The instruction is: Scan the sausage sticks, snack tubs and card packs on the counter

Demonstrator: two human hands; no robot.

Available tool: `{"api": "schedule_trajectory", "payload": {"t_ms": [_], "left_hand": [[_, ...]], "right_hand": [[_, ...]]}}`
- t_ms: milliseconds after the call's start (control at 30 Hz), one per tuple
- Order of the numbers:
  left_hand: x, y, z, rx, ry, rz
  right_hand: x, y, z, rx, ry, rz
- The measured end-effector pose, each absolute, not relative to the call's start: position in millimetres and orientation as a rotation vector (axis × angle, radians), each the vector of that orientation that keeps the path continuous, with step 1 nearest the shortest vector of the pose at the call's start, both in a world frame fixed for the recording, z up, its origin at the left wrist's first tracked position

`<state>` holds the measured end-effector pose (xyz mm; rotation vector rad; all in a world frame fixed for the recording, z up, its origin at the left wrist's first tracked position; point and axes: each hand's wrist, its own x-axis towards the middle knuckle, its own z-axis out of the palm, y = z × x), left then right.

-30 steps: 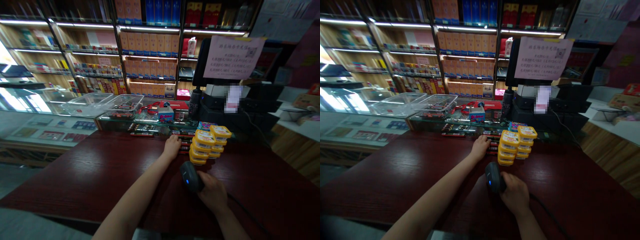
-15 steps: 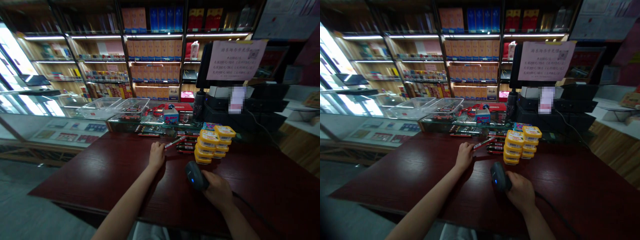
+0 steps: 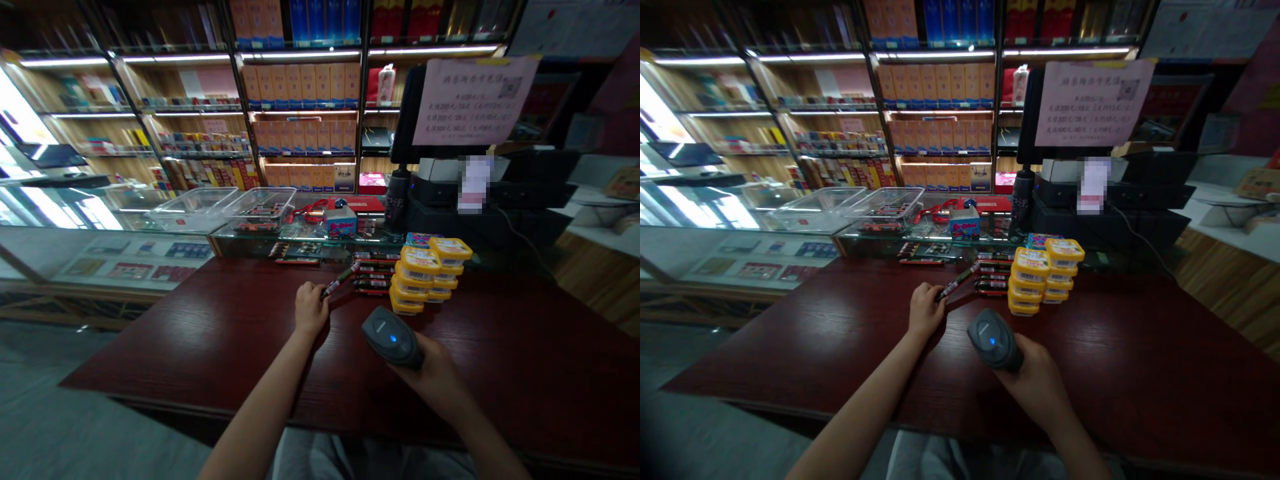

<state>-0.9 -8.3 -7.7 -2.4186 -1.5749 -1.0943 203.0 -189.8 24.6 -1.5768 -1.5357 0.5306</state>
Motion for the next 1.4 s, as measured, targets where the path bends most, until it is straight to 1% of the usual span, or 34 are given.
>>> {"api": "schedule_trajectory", "payload": {"t_ms": [167, 333, 467, 567, 667, 833, 967, 1100, 1233, 1400], "left_hand": [[-1.4, -6.4, -10.9, -2.400, -1.540, -1.066], [-0.8, -8.0, -9.3, -2.420, -1.531, -1.095], [-1.1, -10.2, -7.5, -2.429, -1.554, -1.095], [-5.8, -8.1, -2.6, -2.412, -1.594, -1.054], [-18.1, 0.5, 6.4, -2.353, -1.685, -0.928], [-53.7, 30.6, 17.0, -2.224, -1.848, -0.719], [-81.9, 59.4, 15.0, -2.172, -1.950, -0.615], [-91.1, 79.5, 11.5, -2.153, -1.964, -0.568], [-74.9, 87.7, 6.3, -2.074, -1.907, -0.644], [-47.7, 90.9, -5.1, -2.359, -1.828, -0.625]], "right_hand": [[198.2, -194.0, 37.4, -1.547, -1.552, 0.582], [195.9, -195.2, 37.2, -1.563, -1.572, 0.522], [199.5, -191.7, 28.6, -1.665, -1.634, 0.307], [207.9, -187.2, 23.6, -1.822, -1.722, 0.098], [220.2, -181.7, 15.4, -1.926, -1.805, -0.109], [235.5, -174.3, -8.3, -1.891, -1.906, -0.317], [238.2, -171.2, -19.1, -1.789, -1.943, -0.297], [239.3, -169.0, -21.3, -1.788, -1.908, -0.249], [241.4, -167.1, -25.8, -1.804, -1.867, -0.221], [243.1, -165.9, -29.7, -1.811, -1.884, -0.262]]}}
